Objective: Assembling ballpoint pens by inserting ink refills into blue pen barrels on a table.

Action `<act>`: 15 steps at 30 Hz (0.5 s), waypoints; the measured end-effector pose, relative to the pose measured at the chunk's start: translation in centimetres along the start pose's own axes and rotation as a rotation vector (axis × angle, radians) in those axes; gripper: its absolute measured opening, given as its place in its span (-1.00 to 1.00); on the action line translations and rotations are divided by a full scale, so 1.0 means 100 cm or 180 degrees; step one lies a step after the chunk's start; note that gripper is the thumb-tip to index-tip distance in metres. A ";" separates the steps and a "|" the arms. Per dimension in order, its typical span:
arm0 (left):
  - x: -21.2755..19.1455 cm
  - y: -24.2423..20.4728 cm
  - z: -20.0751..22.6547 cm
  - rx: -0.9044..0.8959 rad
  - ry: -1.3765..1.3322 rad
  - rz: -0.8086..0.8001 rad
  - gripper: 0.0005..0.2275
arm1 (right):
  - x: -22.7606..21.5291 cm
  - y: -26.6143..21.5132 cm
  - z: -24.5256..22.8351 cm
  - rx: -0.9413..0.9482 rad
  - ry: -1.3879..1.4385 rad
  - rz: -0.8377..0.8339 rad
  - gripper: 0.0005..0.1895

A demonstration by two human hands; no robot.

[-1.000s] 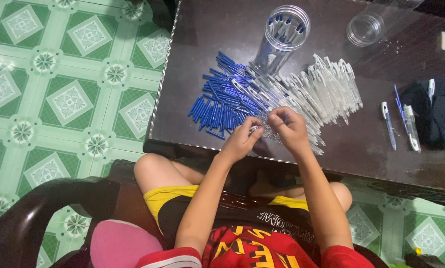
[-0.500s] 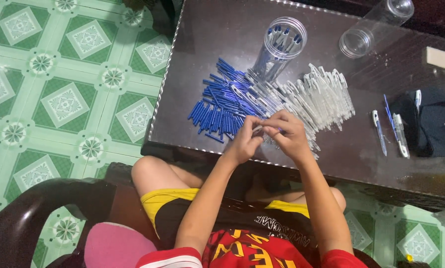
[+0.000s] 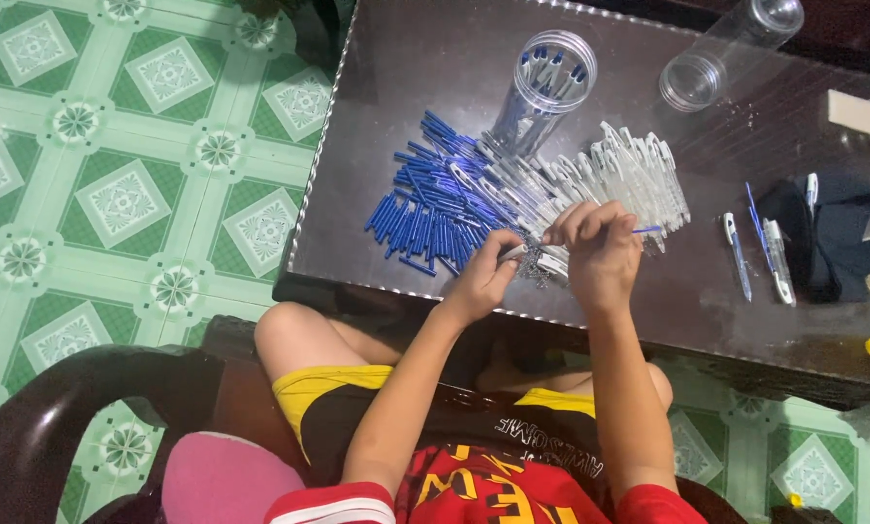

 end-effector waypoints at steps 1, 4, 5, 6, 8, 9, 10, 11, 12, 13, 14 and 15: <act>0.001 -0.001 0.001 -0.0006 0.0002 0.0010 -0.78 | -0.001 -0.001 0.003 0.0009 0.0004 -0.0007 -0.43; 0.002 -0.002 0.003 0.0192 -0.0037 0.0044 -0.75 | -0.001 -0.002 0.011 0.0113 0.0170 -0.0043 -0.45; 0.004 -0.002 -0.001 0.0281 -0.0111 0.0037 -0.75 | -0.003 -0.002 0.013 0.0097 0.0151 -0.0065 -0.45; 0.005 -0.002 -0.004 0.0369 -0.0184 0.0029 -0.74 | -0.004 -0.002 0.015 0.0081 0.0133 -0.0086 -0.45; 0.003 -0.001 0.005 0.0421 -0.0134 -0.0027 -0.74 | -0.001 -0.003 0.012 0.0123 0.0108 -0.0054 -0.44; 0.002 0.000 0.009 0.0475 -0.0080 -0.0081 -0.73 | 0.001 -0.003 0.012 0.0163 0.0088 -0.0024 -0.44; 0.004 -0.001 0.011 0.0477 -0.0078 -0.0065 -0.73 | 0.001 -0.004 0.011 0.0168 0.0091 -0.0039 -0.44; 0.007 -0.001 0.012 0.0520 -0.0056 -0.0070 -0.73 | 0.000 -0.005 0.011 0.0214 0.0127 -0.0002 -0.43; 0.009 -0.002 0.014 0.0563 -0.0034 -0.0076 -0.72 | -0.001 -0.006 0.011 0.0260 0.0163 0.0035 -0.43; 0.009 -0.002 0.014 0.0561 -0.0036 -0.0058 -0.72 | -0.002 -0.006 0.009 0.0270 0.0160 0.0020 -0.43; 0.009 -0.001 0.016 0.0611 -0.0055 -0.0106 -0.71 | -0.003 -0.006 0.007 0.0260 0.0156 0.0032 -0.43; 0.010 -0.001 0.017 0.0661 -0.0073 -0.0154 -0.71 | -0.004 -0.007 0.006 0.0250 0.0152 0.0046 -0.44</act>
Point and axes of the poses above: each hand's wrist, its own y-axis towards the middle knuckle, its own x-axis out of the palm, z = x × y, the point moved 3 cm from there along y, towards the middle knuckle, and after that the axes turned 8 degrees about z, right-handed, at the moved point
